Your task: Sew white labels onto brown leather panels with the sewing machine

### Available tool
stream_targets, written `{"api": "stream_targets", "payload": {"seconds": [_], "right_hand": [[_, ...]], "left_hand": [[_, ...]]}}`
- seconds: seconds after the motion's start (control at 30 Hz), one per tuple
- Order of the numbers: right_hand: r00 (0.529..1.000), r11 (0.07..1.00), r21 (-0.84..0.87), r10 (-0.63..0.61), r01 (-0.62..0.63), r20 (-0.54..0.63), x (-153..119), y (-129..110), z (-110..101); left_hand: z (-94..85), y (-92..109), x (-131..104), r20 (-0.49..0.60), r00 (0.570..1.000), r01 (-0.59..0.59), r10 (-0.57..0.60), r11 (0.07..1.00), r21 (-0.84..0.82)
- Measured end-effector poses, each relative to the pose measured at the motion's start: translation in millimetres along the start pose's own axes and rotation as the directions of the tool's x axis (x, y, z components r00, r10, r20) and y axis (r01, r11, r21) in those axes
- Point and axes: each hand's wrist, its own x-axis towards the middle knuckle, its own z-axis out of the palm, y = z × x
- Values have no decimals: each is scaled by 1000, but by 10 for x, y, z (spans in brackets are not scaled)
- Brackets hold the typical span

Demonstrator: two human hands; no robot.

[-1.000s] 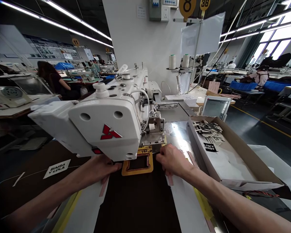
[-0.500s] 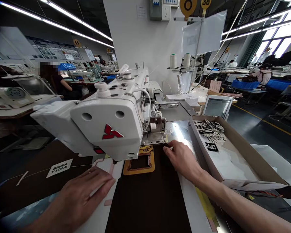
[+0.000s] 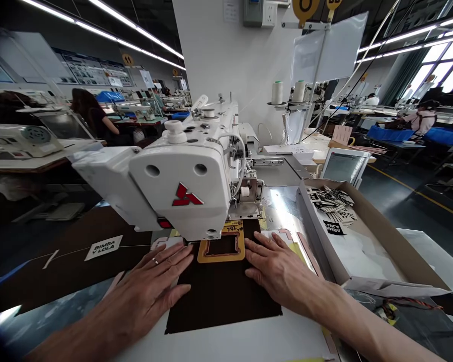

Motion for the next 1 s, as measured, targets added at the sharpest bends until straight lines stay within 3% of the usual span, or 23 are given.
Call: {"api": "stream_targets", "payload": {"seconds": [0.13,0.3,0.5,0.7,0.87,1.0], "right_hand": [[998,998,-41,54,-55,-44,-21,28,16],[997,997,-49,55,-58,-49,-78,16,98],[990,993,-81,75,-85,-119,4,31,103],[985,996,-69,48,-61,-166,-137,-110,166],[984,998,-30,54,-60,-171,-119,-141,87],[977,999,31,22,-16,-211,-254,-218,8]], "left_hand": [[-11,-15,-99,34,999,-21,22,999,-25],[42,-154,-46,82,995,59,-54,996,-63],[12,-178,-7,11,988,155,-156,972,-176],[23,-185,-20,106,992,97,-73,965,-245],[52,-194,14,62,993,115,-104,972,-205],[-64,-60,-79,-16,1000,16,-20,970,-241]]}}
